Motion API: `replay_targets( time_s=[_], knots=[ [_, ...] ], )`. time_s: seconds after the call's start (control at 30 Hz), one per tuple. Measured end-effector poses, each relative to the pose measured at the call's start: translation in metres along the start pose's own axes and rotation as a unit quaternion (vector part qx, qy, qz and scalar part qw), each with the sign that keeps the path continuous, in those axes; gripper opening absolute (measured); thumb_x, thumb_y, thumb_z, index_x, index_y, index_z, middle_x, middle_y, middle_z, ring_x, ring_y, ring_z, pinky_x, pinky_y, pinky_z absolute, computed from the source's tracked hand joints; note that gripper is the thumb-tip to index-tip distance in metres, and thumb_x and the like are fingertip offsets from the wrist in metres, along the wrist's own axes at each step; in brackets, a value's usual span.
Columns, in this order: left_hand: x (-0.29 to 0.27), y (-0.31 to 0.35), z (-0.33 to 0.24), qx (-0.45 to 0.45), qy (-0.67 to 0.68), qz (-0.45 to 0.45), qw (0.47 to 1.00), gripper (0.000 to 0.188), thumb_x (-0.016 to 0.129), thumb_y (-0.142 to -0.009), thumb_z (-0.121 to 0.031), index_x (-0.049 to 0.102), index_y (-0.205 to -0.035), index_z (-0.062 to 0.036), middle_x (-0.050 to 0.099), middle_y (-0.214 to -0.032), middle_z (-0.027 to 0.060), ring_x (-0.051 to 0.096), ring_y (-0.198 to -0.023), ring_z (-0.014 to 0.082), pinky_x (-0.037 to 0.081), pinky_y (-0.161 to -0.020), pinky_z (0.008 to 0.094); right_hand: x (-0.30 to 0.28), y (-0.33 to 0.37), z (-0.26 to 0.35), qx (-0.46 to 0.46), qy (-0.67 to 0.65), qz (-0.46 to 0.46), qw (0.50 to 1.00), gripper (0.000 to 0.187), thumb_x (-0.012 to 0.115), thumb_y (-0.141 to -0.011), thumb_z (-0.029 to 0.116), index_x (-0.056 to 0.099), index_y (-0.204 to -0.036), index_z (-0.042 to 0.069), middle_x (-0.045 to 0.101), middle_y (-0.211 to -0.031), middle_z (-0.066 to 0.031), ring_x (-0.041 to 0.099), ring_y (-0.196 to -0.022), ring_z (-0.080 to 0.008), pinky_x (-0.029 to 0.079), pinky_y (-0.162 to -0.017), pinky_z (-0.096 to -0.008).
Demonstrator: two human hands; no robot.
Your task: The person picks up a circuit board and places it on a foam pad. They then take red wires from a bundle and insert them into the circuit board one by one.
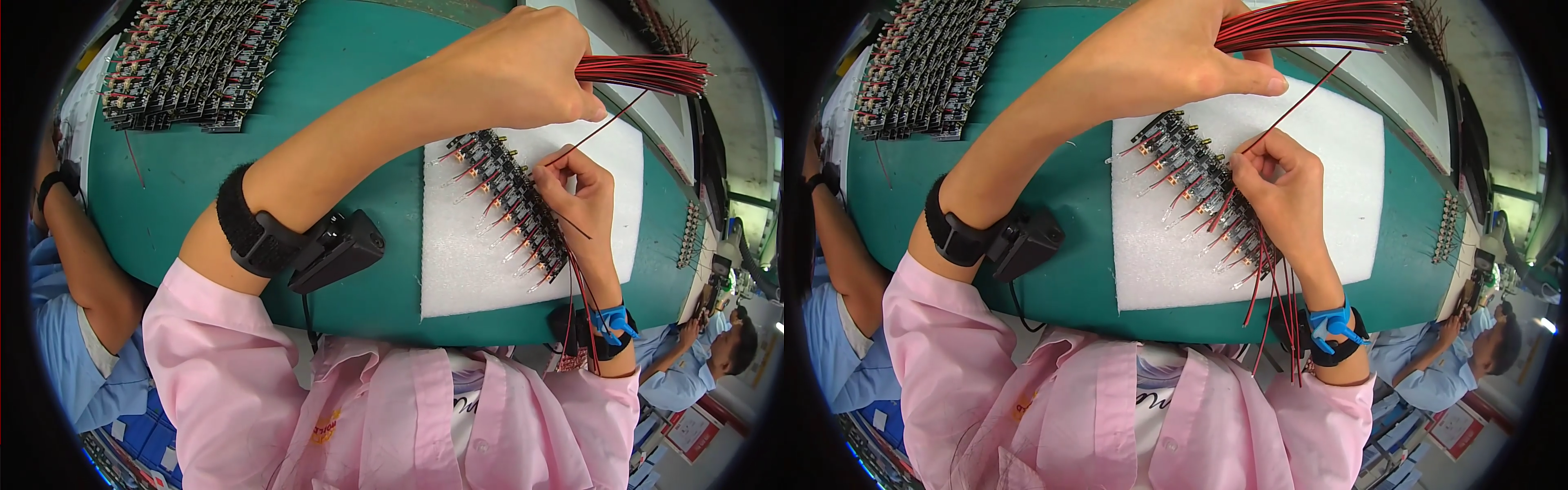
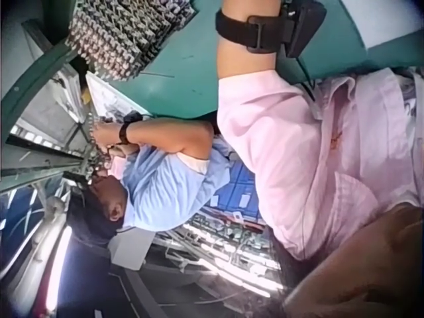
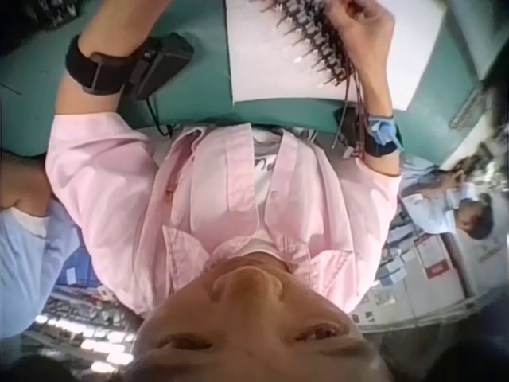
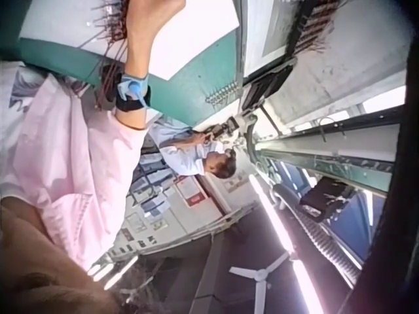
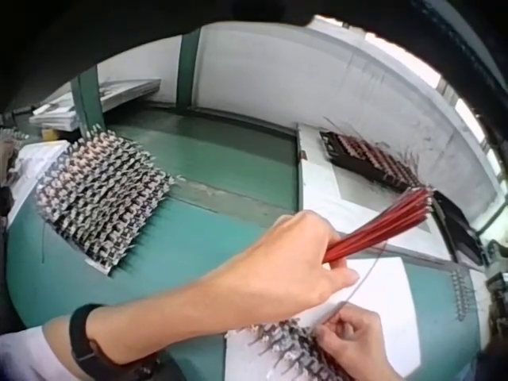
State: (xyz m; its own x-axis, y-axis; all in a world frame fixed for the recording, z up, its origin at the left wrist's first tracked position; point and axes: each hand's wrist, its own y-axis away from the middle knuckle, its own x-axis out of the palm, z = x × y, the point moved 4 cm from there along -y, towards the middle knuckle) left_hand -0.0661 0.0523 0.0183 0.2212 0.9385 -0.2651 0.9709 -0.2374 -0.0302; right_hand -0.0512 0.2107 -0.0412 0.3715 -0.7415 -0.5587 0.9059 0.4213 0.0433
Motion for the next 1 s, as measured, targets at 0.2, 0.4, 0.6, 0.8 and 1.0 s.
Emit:
replay_targets(
  time_s=[0.2, 0.4, 0.6, 0.8, 1.0],
  knots=[
    [0.001, 0.000, -0.001, -0.029, 0.009, 0.023, 0.999, 0.023, 0.056, -0.071, -0.014, 0.054, -0.068, 0.0087, 0.053, -0.056, 0.0196, 0.055, -0.054, 0.0221, 0.042, -0.053, 0.0339, -0.001, 0.001, 0.001, -0.006, 0.009, 0.004, 1.000, 0.008, 0.056, -0.071, 0.004, 0.054, -0.068, -0.002, 0.047, -0.060, 0.0030, 0.039, -0.058, -0.0038, 0.032, -0.056, -0.0178],
    [0.002, -0.001, -0.003, -0.008, -0.017, 0.022, 1.000, 0.024, 0.056, -0.071, -0.014, 0.054, -0.068, 0.0095, 0.052, -0.055, 0.0188, 0.054, -0.054, 0.0204, 0.041, -0.052, 0.0336, -0.002, 0.004, 0.008, -0.070, 0.047, -0.003, 0.996, 0.004, 0.056, -0.070, 0.000, 0.053, -0.069, -0.003, 0.049, -0.062, 0.0006, 0.041, -0.060, -0.0060, 0.035, -0.058, -0.0191],
    [0.004, -0.002, -0.001, -0.003, -0.010, 0.019, 1.000, 0.024, 0.056, -0.071, -0.014, 0.053, -0.068, 0.0100, 0.051, -0.054, 0.0192, 0.053, -0.053, 0.0192, 0.041, -0.052, 0.0340, -0.003, 0.003, 0.010, -0.094, 0.062, -0.003, 0.994, 0.003, 0.055, -0.069, -0.001, 0.053, -0.069, -0.004, 0.049, -0.062, -0.0010, 0.043, -0.060, -0.0077, 0.036, -0.059, -0.0202],
    [0.007, -0.002, 0.002, 0.048, -0.054, -0.015, 0.997, 0.025, 0.061, -0.067, -0.019, 0.058, -0.069, 0.0061, 0.051, -0.052, 0.0138, 0.051, -0.049, 0.0184, 0.040, -0.049, 0.0311, -0.006, -0.002, 0.013, -0.079, 0.069, 0.042, 0.994, 0.003, 0.054, -0.068, -0.002, 0.053, -0.069, -0.005, 0.049, -0.062, -0.0017, 0.044, -0.060, -0.0083, 0.037, -0.058, -0.0210],
    [0.007, -0.001, 0.001, 0.047, -0.074, -0.032, 0.996, 0.027, 0.064, -0.065, -0.020, 0.060, -0.071, 0.0052, 0.051, -0.051, 0.0143, 0.051, -0.047, 0.0212, 0.040, -0.050, 0.0319, -0.008, -0.007, 0.011, -0.064, 0.075, 0.079, 0.992, 0.002, 0.053, -0.068, -0.002, 0.052, -0.068, -0.004, 0.049, -0.062, -0.0025, 0.044, -0.059, -0.0086, 0.037, -0.057, -0.0215]
  ],
)
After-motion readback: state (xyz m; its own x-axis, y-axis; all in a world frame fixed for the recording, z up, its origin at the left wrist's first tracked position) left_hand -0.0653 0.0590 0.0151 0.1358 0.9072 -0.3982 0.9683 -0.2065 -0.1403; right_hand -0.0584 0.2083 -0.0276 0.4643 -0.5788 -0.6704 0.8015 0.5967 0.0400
